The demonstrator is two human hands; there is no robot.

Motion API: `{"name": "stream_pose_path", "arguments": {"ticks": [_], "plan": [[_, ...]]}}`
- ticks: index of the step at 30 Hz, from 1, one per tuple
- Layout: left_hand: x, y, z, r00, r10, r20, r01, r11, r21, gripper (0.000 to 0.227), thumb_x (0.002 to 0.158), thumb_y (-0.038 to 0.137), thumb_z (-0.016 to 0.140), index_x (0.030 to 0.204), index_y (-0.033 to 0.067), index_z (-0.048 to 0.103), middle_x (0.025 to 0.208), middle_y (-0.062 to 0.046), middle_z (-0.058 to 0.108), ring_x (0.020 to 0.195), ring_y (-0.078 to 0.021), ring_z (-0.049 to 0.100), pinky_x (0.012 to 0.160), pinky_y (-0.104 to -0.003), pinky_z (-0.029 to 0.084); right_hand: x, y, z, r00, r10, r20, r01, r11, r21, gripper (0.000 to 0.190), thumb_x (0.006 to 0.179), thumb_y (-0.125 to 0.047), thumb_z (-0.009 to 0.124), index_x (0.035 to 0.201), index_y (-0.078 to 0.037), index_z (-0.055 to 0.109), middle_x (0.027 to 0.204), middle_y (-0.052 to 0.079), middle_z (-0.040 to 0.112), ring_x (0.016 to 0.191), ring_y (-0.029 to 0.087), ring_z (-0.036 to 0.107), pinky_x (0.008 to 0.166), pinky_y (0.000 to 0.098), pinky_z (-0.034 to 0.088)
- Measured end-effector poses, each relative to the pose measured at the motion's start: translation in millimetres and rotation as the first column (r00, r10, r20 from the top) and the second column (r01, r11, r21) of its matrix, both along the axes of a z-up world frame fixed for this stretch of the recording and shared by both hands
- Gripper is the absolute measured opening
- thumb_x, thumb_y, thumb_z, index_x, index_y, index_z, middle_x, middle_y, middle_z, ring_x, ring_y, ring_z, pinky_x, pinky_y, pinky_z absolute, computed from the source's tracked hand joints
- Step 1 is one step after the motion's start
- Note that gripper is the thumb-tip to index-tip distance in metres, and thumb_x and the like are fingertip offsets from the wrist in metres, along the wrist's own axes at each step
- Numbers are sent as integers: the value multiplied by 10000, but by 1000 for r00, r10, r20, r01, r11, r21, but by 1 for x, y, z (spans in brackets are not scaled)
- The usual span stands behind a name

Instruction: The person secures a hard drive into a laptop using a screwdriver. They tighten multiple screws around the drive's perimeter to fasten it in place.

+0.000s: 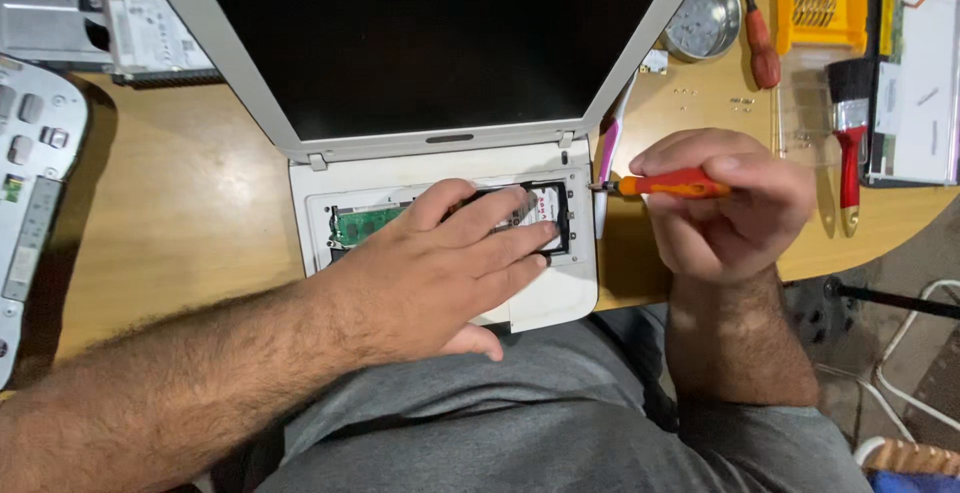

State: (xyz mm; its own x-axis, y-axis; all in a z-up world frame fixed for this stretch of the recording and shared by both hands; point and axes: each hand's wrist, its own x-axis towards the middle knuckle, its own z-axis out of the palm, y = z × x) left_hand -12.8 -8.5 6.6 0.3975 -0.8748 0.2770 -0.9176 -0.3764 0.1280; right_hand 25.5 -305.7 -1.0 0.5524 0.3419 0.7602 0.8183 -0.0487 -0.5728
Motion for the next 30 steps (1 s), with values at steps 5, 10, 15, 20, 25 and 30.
{"name": "stream_pose_path", "arguments": {"ticks": [5, 10, 15, 20, 25, 30], "plan": [[-1, -3, -5, 998, 31, 50, -33, 998, 48, 946, 764, 875, 582, 1362, 144, 641, 1468, -15, 583, 1426, -320, 434, 1157, -496, 315, -8, -5, -4, 996, -8, -91, 0, 997, -83, 480, 883, 164, 622, 1274, -72, 476, 1019, 255, 650, 926, 333, 707, 836, 418, 646], [-3, -4, -1, 991, 71, 116, -86, 987, 137, 920, 830, 881, 474, 1388, 169, 638, 1468, 35, 585, 1435, -292, 429, 1171, -498, 317, -5, -6, -2, 998, 37, -55, -45, 986, -161, 491, 909, 174, 650, 1318, -32, 474, 1060, 275, 653, 920, 337, 729, 823, 415, 668], [-2, -3, -2, 994, 64, 86, -74, 989, 124, 887, 852, 861, 470, 1385, 172, 642, 1458, 24, 589, 1424, -301, 442, 1154, -498, 327, -5, -3, 4, 995, 76, -64, -90, 964, -249, 493, 946, 169, 667, 1331, -25, 428, 1087, 284, 645, 931, 361, 738, 832, 435, 653], [-2, -2, -6, 997, 54, 59, -59, 994, 90, 887, 858, 849, 487, 1376, 147, 648, 1463, 4, 592, 1412, -315, 453, 1146, -514, 327, -2, -3, 1, 993, 100, -65, -112, 965, -235, 513, 945, 182, 648, 1355, -26, 422, 1078, 287, 648, 901, 350, 742, 801, 426, 651], [-2, -3, -4, 994, 66, 85, -73, 994, 87, 907, 827, 885, 508, 1351, 163, 669, 1438, 23, 600, 1388, -300, 476, 1129, -486, 353, -1, -6, 1, 989, 142, -44, -149, 947, -286, 542, 943, 199, 649, 1376, -7, 397, 1108, 304, 633, 914, 361, 745, 798, 432, 655], [-2, -4, 0, 995, 78, 66, -84, 993, 87, 923, 804, 877, 532, 1355, 148, 660, 1429, 27, 600, 1369, -298, 468, 1110, -482, 357, -11, -2, 0, 995, -9, -97, -19, 959, -283, 475, 968, 137, 679, 1330, -65, 447, 1105, 286, 674, 928, 361, 733, 842, 435, 626]]}}
